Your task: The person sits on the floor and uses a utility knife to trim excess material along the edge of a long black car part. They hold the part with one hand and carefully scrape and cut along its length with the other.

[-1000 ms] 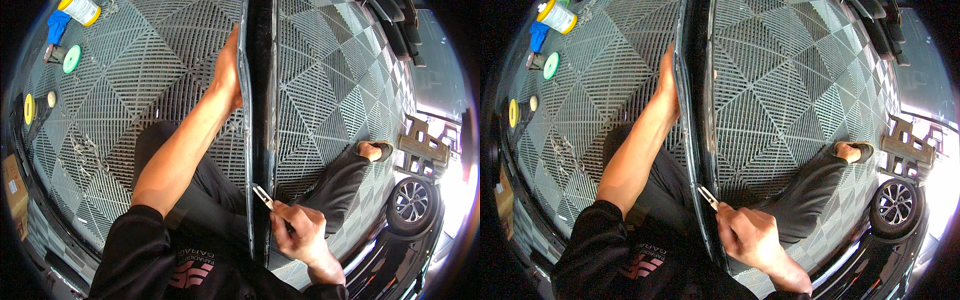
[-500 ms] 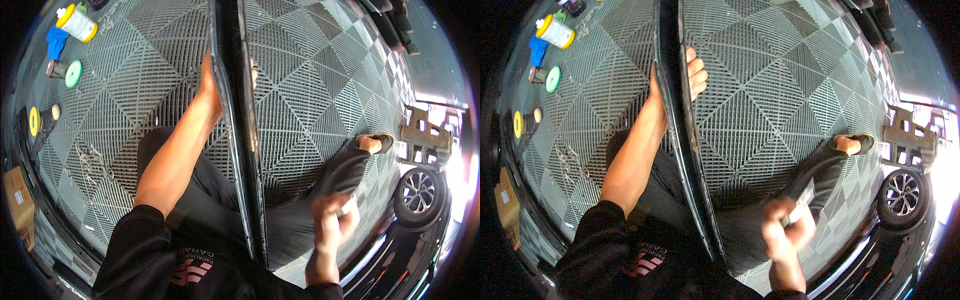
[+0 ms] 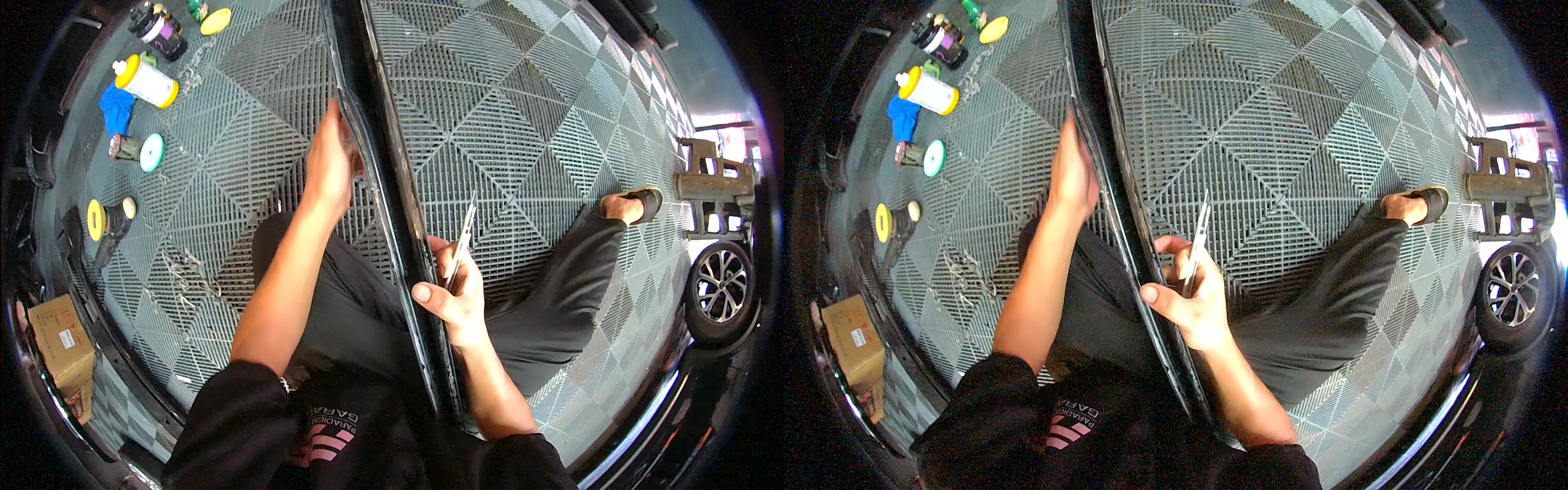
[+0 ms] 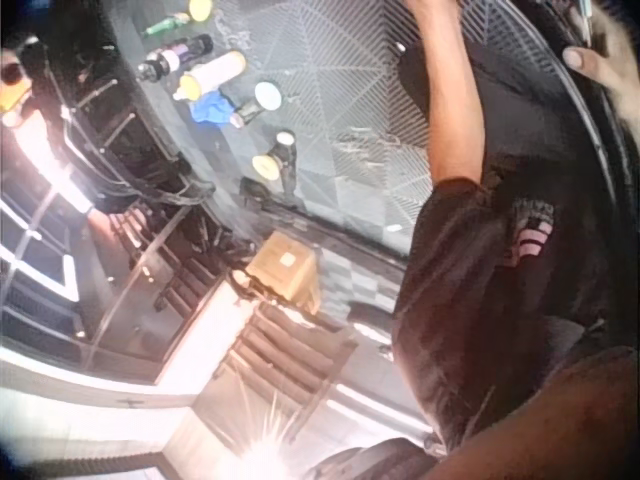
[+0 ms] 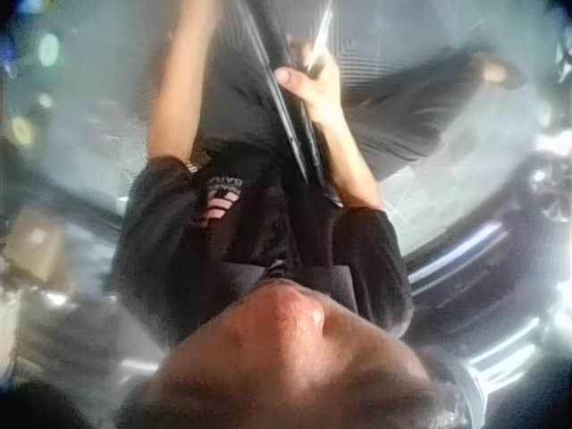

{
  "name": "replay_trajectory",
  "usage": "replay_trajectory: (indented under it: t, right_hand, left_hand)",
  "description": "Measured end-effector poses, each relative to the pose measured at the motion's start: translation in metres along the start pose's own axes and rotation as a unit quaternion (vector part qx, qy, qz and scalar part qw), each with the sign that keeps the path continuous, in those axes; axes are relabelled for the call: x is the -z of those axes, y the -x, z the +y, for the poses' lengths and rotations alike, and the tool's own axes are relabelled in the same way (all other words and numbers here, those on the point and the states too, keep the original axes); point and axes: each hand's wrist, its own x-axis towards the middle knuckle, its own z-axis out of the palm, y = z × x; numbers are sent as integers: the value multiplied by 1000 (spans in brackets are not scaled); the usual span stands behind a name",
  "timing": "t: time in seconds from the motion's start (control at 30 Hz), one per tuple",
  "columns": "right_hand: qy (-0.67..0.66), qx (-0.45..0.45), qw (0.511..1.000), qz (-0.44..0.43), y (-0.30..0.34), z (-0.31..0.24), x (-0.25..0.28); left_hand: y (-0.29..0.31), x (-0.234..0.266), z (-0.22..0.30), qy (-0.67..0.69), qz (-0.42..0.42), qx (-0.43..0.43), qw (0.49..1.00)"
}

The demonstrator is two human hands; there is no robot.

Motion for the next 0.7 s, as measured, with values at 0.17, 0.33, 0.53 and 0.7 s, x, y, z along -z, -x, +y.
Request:
replay_trajectory:
  t: [0.17, 0.33, 0.53, 0.7]
  right_hand:
    - [-35, 8, 999, 13, 1, -2, -2]
    - [-22, -9, 1000, 6, 3, -2, -6]
    - [-11, -9, 1000, 19, 10, 1, -9]
    - [15, -7, 999, 37, 7, 9, -2]
  left_hand:
    - [122, 16, 9, -179, -117, 44, 976]
    - [146, 18, 9, -364, -154, -6, 919]
    - [145, 8, 48, -499, -183, -96, 841]
    - [132, 31, 63, -499, -49, -284, 817]
